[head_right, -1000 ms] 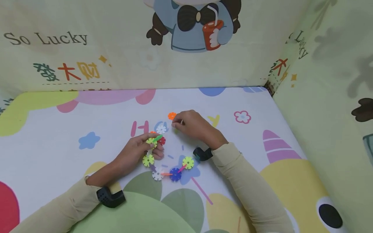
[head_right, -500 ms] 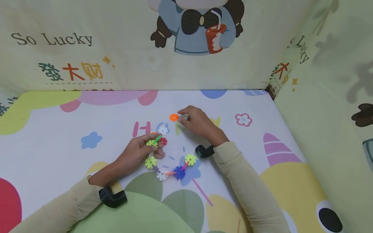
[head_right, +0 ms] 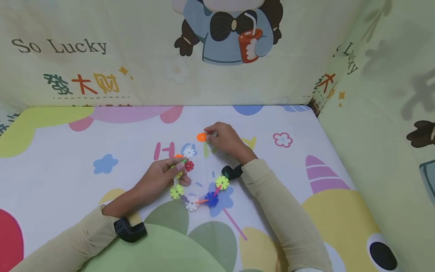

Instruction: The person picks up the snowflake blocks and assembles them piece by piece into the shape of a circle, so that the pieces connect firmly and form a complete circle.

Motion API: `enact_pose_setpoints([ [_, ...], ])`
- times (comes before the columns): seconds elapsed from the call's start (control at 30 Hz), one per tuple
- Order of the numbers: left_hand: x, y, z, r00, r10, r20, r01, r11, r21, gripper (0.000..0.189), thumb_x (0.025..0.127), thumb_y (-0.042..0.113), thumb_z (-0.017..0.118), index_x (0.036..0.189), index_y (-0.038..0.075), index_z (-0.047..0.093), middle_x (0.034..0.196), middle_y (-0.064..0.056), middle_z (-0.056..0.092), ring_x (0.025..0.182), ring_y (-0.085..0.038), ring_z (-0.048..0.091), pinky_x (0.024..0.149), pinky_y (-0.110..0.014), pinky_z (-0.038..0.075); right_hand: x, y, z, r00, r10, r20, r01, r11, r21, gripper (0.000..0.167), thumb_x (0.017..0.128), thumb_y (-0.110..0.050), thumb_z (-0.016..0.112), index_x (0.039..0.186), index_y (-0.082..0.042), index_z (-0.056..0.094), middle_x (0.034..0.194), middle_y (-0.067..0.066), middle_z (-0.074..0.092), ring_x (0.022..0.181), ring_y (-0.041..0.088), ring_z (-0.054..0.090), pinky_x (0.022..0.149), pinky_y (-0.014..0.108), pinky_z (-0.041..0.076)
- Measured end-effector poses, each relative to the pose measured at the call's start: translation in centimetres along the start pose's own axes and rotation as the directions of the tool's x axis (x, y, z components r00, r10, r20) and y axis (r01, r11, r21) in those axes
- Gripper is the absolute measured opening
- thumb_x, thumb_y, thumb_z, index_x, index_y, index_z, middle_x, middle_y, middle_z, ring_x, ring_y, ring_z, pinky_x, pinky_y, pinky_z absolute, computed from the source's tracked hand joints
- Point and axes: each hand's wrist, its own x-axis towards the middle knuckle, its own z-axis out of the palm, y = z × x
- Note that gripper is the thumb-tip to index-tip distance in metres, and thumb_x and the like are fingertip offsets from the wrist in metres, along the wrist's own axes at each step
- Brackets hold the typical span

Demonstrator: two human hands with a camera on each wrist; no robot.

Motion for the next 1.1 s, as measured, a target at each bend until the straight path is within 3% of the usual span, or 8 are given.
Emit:
enact_pose_setpoints([
  [0.33, 0.2, -0.2, -0.3, 0.999, 0.002, 0.041, 0.0, 0.998, -0.057, 0.051, 0.098, 0.03, 0.061, 0.137, -0.001, 0.051, 0.097, -0.019, 0.064, 0.087, -0.028, 0.07, 0.085, -0.032, 0.054, 0.6, -0.5, 0.5, 0.998, 0.058, -0.01, -0.058, 0.998, -0.037, 0.032, 0.089, -0.018, 0.072, 0.12, -0.01, 0.07, 0.102, 0.006, 0.064, 0.093, 0.021, 0.056, 0.077, 0.033, 0.048],
  [0.57, 0.3, -0.1, -0.2, 0.998, -0.005, 0.058, 0.009, 0.997, -0.075, 0.049, 0.099, 0.027, 0.06, 0.138, -0.001, 0.05, 0.099, -0.02, 0.062, 0.087, -0.028, 0.07, 0.084, -0.033, 0.055, 0.9, -0.6, 0.2, 0.995, 0.075, 0.065, -0.067, 0.99, -0.127, 0.039, 0.089, -0.023, 0.073, 0.127, -0.016, 0.067, 0.109, 0.009, 0.055, 0.093, 0.024, 0.053, 0.072, 0.034, 0.043],
  [0.73, 0.3, -0.1, -0.2, 0.998, -0.012, 0.056, 0.015, 0.998, -0.067, 0.05, 0.098, 0.028, 0.061, 0.137, -0.001, 0.05, 0.098, -0.02, 0.063, 0.087, -0.028, 0.071, 0.084, -0.033, 0.055, 0.8, -0.5, 0.1, 0.996, 0.054, 0.076, -0.045, 0.993, -0.105, 0.036, 0.089, -0.021, 0.073, 0.123, -0.012, 0.069, 0.105, 0.009, 0.058, 0.09, 0.024, 0.052, 0.071, 0.033, 0.044],
  [0.87, 0.2, -0.1, -0.2, 0.999, -0.017, 0.051, 0.021, 0.998, -0.063, 0.051, 0.097, 0.03, 0.062, 0.138, 0.0, 0.051, 0.098, -0.019, 0.064, 0.086, -0.028, 0.071, 0.084, -0.033, 0.055, 0.5, -0.3, -0.2, 0.996, 0.058, 0.071, -0.054, 0.997, -0.047, 0.031, 0.09, -0.014, 0.07, 0.12, -0.011, 0.071, 0.097, 0.006, 0.065, 0.082, 0.023, 0.053, 0.062, 0.031, 0.045],
  [1.1, 0.2, -0.1, -0.3, 0.999, -0.015, 0.048, 0.017, 0.999, -0.042, 0.051, 0.097, 0.028, 0.062, 0.138, 0.0, 0.05, 0.097, -0.018, 0.067, 0.086, -0.028, 0.071, 0.084, -0.031, 0.055, 0.1, -0.3, -0.7, 0.997, 0.035, 0.071, -0.035, 0.999, -0.007, 0.023, 0.092, -0.008, 0.066, 0.113, -0.006, 0.073, 0.093, 0.006, 0.07, 0.072, 0.02, 0.05, 0.059, 0.027, 0.04],
])
